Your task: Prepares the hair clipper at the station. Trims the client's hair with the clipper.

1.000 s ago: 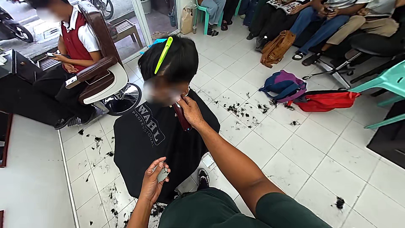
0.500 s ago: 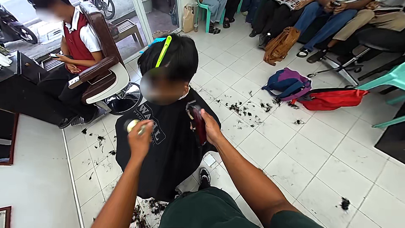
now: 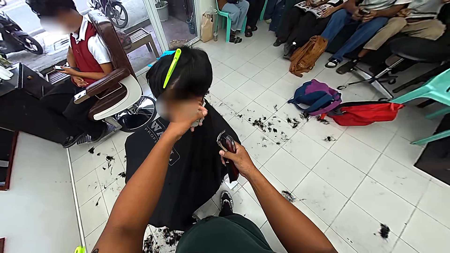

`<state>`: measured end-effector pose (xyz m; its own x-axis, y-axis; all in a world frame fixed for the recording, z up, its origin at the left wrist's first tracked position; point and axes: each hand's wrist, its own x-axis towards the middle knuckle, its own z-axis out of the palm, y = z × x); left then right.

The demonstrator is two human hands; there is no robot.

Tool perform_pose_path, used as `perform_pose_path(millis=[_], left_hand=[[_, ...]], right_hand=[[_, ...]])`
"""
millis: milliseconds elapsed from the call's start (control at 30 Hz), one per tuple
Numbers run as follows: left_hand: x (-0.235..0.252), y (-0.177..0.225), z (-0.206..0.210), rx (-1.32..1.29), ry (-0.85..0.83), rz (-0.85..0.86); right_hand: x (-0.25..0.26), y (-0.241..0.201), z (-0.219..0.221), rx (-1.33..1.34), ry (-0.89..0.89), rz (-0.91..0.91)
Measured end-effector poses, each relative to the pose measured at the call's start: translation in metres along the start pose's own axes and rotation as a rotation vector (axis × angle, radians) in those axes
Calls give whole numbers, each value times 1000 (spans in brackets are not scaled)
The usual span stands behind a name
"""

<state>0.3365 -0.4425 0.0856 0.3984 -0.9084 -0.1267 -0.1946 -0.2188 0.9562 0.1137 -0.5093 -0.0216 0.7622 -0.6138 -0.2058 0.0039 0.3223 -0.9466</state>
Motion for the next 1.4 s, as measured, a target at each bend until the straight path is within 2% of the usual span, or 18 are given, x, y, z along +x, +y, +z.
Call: perform_pose_path(millis=[100, 200, 300, 400, 500, 600, 733, 833, 933, 1033, 1167, 1267, 1400], left_hand=[[-19, -8, -10, 1, -53, -139], [-60, -33, -15, -7, -61, -269], [-108, -66, -14, -205, 33, -385], [-143, -98, -9, -507, 184, -506], [-166, -119, -6, -766, 318, -533], [-182, -122, -2, -840, 365, -505], [-188, -114, 6, -731, 427, -436], [-184, -105, 4, -573, 547, -341], [-176, -96, -8, -273, 603, -211], [-167, -89, -19, 26, 622, -165], [-154, -74, -29, 253, 599, -95], [-146, -67, -29, 304, 569, -28], [-139, -62, -23, 302, 522, 18]], right_hand=[[13, -15, 14, -14, -20, -38], [38, -32, 39, -79, -46, -40], [64, -39, 66, -103, -79, -11], [78, -45, 87, -91, -88, -11], [84, -45, 94, -117, -75, -8], [84, -44, 97, -121, -68, -7], [80, -41, 98, -103, -68, -68], [69, -28, 83, -21, -154, -123], [42, -21, 71, 13, -252, 14], [15, -17, 80, -239, -351, 107], [1, -28, 101, -788, -486, 34], [-1, -32, 109, -961, -459, -31], [0, -35, 111, -1024, -407, -86]])
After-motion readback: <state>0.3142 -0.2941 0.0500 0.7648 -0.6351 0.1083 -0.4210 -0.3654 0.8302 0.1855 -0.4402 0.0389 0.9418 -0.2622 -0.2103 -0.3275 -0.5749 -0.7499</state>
